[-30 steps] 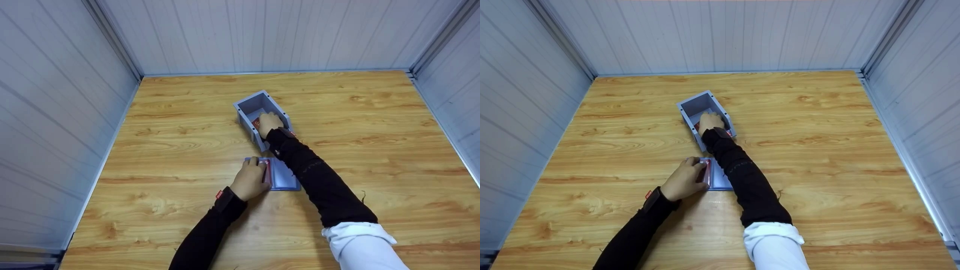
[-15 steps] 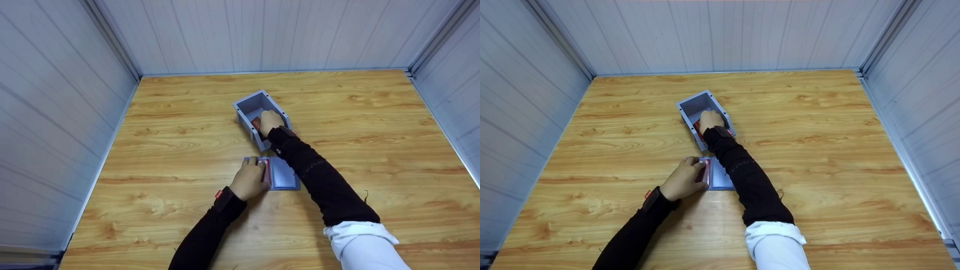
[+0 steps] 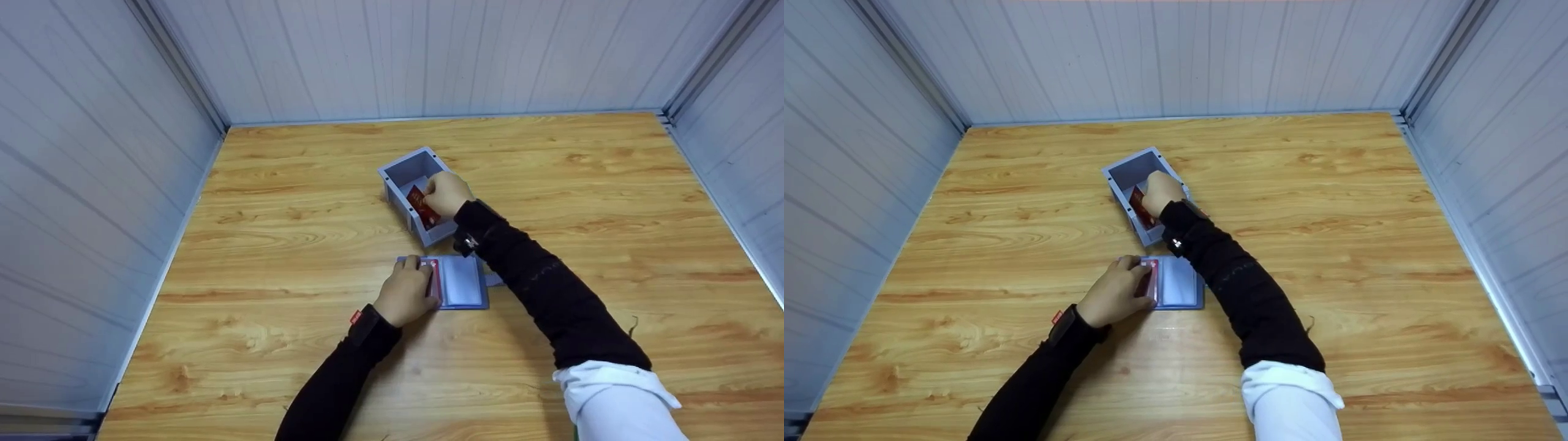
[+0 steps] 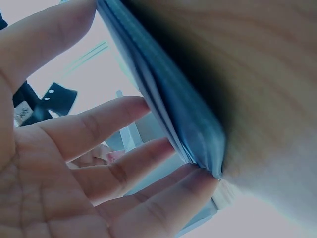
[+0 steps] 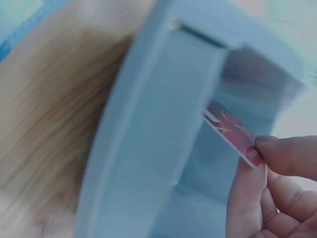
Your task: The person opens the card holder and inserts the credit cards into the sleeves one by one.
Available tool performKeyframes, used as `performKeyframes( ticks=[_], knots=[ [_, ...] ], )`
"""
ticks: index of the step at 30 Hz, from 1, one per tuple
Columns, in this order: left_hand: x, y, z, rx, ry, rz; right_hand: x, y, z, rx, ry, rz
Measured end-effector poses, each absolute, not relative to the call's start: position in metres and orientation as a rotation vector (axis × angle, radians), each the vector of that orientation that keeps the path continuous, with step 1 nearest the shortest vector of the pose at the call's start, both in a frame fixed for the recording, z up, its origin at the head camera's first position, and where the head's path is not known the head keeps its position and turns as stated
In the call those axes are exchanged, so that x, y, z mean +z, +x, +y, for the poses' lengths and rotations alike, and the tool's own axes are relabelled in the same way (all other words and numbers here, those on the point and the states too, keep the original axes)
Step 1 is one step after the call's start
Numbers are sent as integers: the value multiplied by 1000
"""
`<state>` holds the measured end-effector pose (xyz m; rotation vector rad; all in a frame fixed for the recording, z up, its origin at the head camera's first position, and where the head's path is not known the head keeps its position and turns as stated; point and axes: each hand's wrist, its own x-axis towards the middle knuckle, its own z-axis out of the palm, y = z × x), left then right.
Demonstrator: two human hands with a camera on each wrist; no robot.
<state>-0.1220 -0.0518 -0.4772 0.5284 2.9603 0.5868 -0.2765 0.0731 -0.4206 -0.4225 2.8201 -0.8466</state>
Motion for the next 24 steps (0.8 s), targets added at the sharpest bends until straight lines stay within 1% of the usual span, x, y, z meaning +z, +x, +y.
performKeyframes(
  ticks=[8, 14, 18, 24],
  knots=[
    [-479, -123, -52, 578, 534, 2974, -403, -270, 102, -1071, -408, 2757],
    [-479, -122, -52, 577, 532, 2978, -399, -260, 121, -1288, -349, 2629],
    [-479, -123, -52, 574, 534, 2972, -406, -249, 134, -1443, -295, 2522],
    [-478, -123, -51, 555, 520, 2956, -428, -228, 145, -1659, -226, 2325]
  ],
)
